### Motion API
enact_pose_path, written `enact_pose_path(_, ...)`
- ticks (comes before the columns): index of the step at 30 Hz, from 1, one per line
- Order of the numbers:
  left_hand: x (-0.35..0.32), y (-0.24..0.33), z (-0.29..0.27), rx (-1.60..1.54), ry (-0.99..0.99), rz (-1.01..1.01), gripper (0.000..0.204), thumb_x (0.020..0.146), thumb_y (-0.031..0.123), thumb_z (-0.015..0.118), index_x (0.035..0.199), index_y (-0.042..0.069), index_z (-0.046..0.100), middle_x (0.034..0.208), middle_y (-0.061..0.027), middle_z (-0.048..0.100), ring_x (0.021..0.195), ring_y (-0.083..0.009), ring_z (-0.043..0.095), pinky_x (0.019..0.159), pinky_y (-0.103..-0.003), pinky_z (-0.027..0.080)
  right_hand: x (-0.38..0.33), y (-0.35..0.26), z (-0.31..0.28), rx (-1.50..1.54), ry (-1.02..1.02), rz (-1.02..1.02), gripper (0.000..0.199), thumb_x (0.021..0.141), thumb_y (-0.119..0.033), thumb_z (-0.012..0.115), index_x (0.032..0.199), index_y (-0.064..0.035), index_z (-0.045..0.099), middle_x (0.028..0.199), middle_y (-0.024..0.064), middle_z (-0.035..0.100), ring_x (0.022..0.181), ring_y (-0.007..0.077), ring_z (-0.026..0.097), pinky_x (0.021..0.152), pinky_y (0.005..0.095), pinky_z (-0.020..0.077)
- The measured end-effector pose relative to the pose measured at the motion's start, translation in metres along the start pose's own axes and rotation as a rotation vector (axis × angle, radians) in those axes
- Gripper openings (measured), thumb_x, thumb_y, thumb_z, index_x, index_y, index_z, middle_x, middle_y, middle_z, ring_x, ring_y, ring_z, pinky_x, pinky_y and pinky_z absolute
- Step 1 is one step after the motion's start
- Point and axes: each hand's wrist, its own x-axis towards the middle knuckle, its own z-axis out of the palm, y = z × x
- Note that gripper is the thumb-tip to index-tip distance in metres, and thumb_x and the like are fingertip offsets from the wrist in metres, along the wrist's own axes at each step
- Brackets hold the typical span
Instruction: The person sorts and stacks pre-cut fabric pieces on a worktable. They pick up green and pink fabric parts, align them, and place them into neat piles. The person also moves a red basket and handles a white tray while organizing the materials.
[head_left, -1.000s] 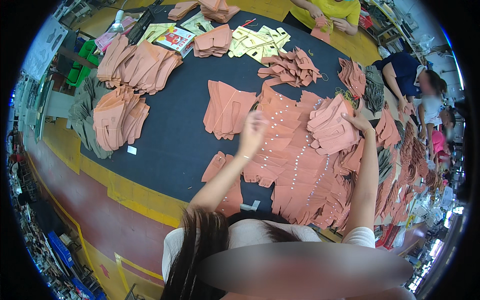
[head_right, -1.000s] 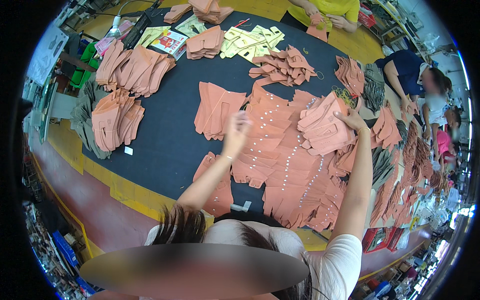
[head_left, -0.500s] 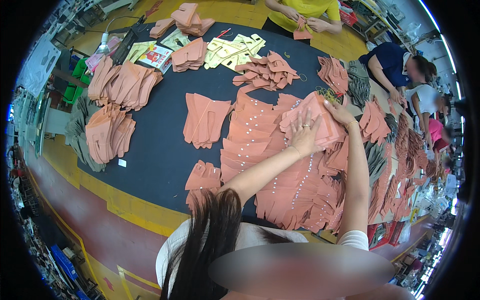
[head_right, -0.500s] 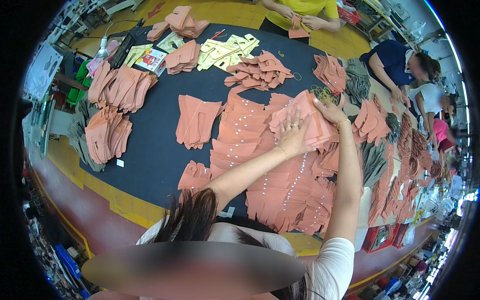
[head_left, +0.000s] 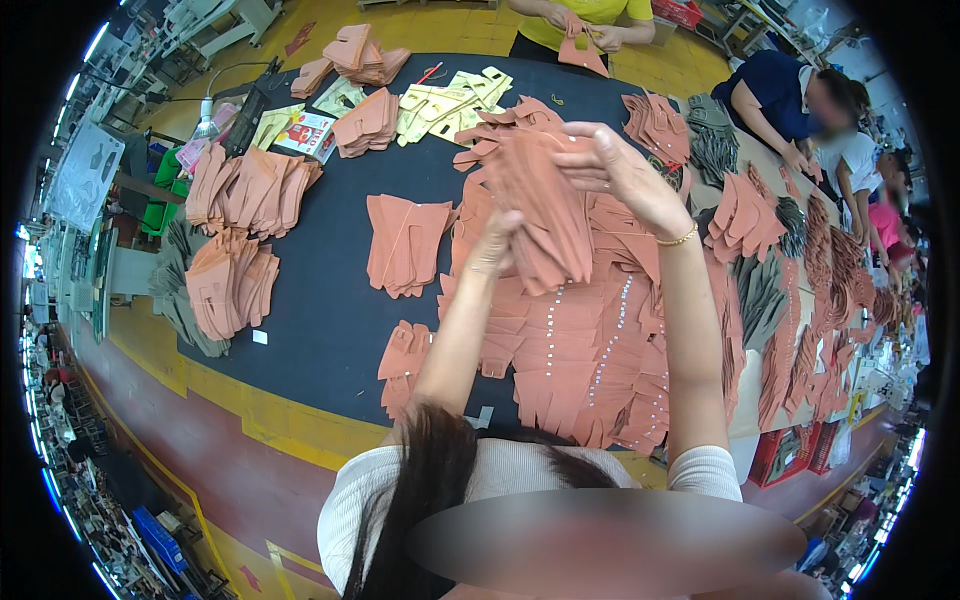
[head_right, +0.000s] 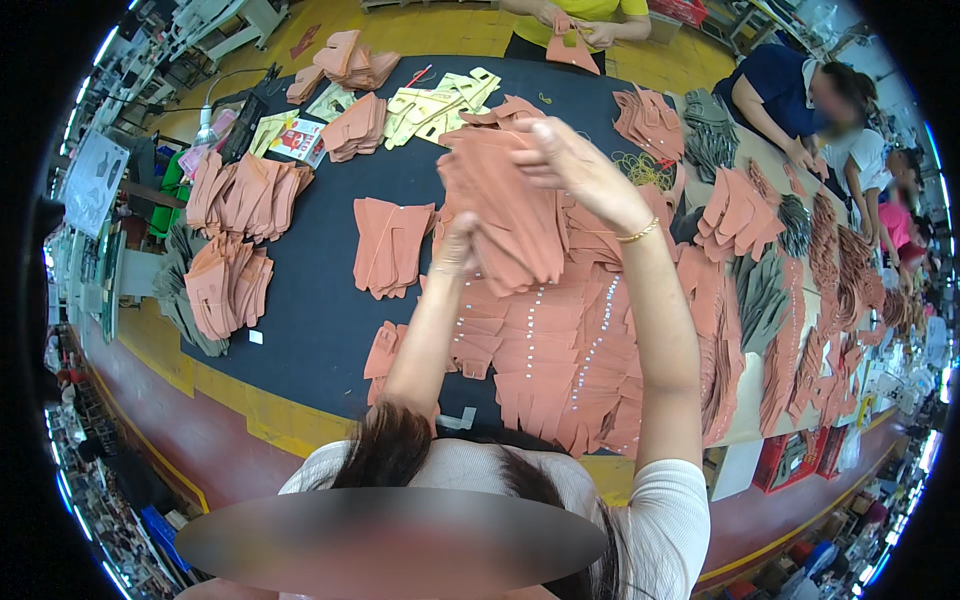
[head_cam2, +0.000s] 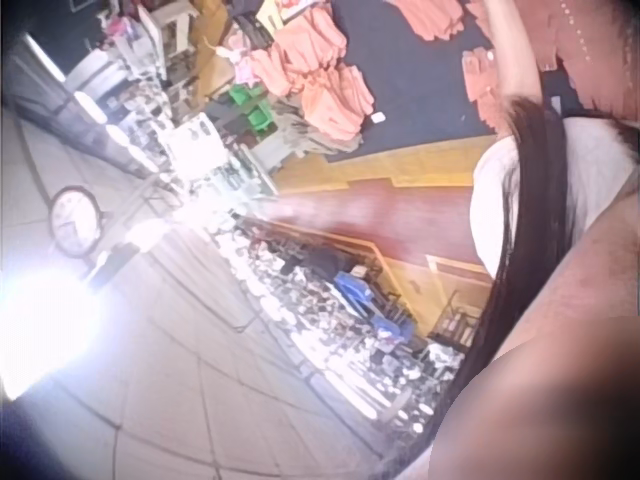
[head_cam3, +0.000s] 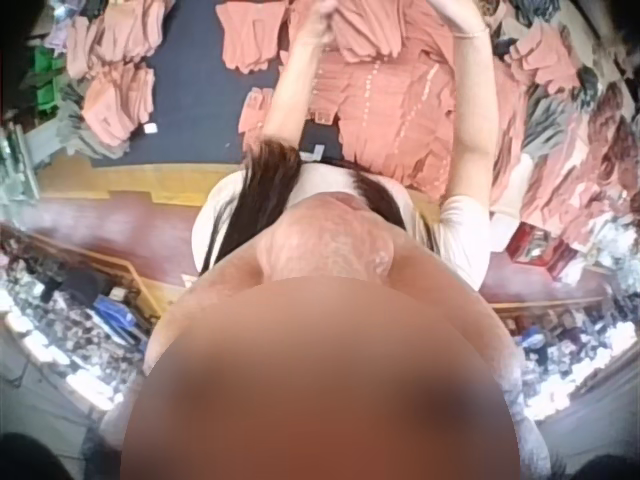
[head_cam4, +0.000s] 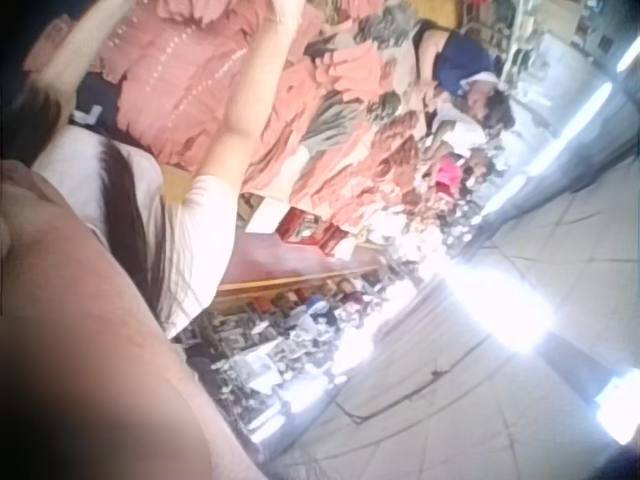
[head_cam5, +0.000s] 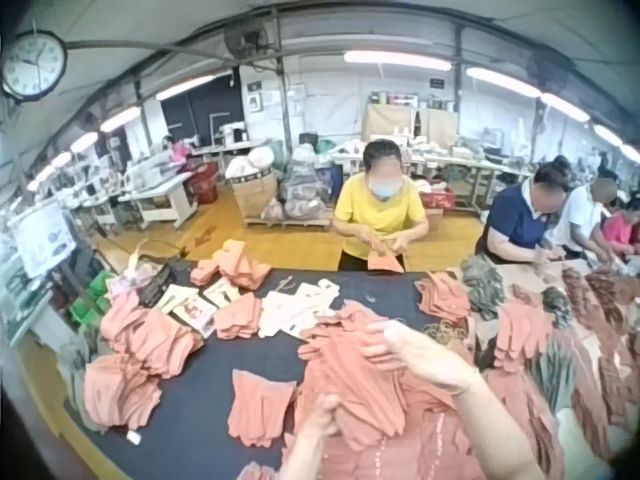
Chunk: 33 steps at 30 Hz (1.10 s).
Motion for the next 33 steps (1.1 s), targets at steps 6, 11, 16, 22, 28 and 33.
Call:
enact_pose_path(6, -0.045, 0.029, -0.039, -0.347, 0.043, 0.088, 0.088, 0.069, 0.022, 0.080, 0.140, 0.005, 0.031, 0.127, -0.0099, 0.051, 0.115, -0.0215, 0.051, 0.096, -0.036, 0.046, -0.046, -0.035, 0.049, -0.141, 0.131, -0.436, 0.034, 0.090, -0.020, 0.062, 0.118, -0.0016, 0.057, 0.128, 0.0089, 0.054, 0.121, 0.0184, 0.048, 0.100, 0.0324, 0.0382)
enact_pose_path(11, -0.114, 0.017, -0.036, -0.373, 0.084, 0.065, 0.088, 0.069, 0.022, 0.080, 0.140, 0.004, 0.031, 0.126, -0.0098, 0.051, 0.115, -0.0215, 0.052, 0.096, -0.036, 0.046, -0.092, 0.017, 0.078, -0.058, 0.439, -0.368, 0.059, 0.084, -0.029, 0.070, 0.131, -0.0044, 0.044, 0.138, 0.0127, 0.043, 0.129, 0.0272, 0.040, 0.107, 0.0393, 0.0319)
enact_pose_path(16, -0.146, -0.001, -0.021, -0.361, 0.082, 0.001, 0.087, 0.069, 0.023, 0.080, 0.139, 0.004, 0.032, 0.126, -0.0098, 0.052, 0.114, -0.0214, 0.052, 0.096, -0.036, 0.047, -0.140, 0.052, 0.111, 0.152, 0.530, -0.190, 0.088, 0.080, -0.038, 0.073, 0.143, -0.0080, 0.019, 0.146, 0.0170, 0.026, 0.134, 0.0298, 0.032, 0.111, 0.0425, 0.0257)
enact_pose_path(22, -0.165, -0.011, -0.006, -0.317, 0.061, -0.081, 0.086, 0.069, 0.023, 0.080, 0.138, 0.004, 0.033, 0.125, -0.0097, 0.052, 0.114, -0.0214, 0.052, 0.096, -0.036, 0.047, -0.183, 0.049, 0.131, 0.278, 0.475, -0.225, 0.100, 0.079, -0.043, 0.073, 0.147, -0.0076, 0.010, 0.144, 0.0177, 0.024, 0.135, 0.0269, 0.025, 0.111, 0.0382, 0.0237)
enact_pose_path(28, -0.184, -0.012, 0.000, -0.264, 0.064, -0.129, 0.085, 0.069, 0.024, 0.080, 0.138, 0.004, 0.034, 0.124, -0.0096, 0.053, 0.113, -0.0213, 0.053, 0.096, -0.036, 0.047, -0.209, 0.054, 0.142, 0.307, 0.433, -0.150, 0.100, 0.080, -0.047, 0.071, 0.146, -0.0020, 0.012, 0.139, 0.0172, 0.033, 0.130, 0.0252, 0.035, 0.107, 0.0373, 0.0306)
enact_pose_path(33, -0.204, -0.007, 0.001, -0.221, 0.078, -0.153, 0.084, 0.069, 0.024, 0.080, 0.137, 0.004, 0.035, 0.123, -0.0095, 0.053, 0.113, -0.0213, 0.053, 0.096, -0.037, 0.047, -0.226, 0.065, 0.155, 0.324, 0.326, -0.006, 0.084, 0.082, -0.048, 0.068, 0.138, 0.0025, 0.031, 0.130, 0.0147, 0.046, 0.121, 0.0225, 0.045, 0.101, 0.0357, 0.0380)
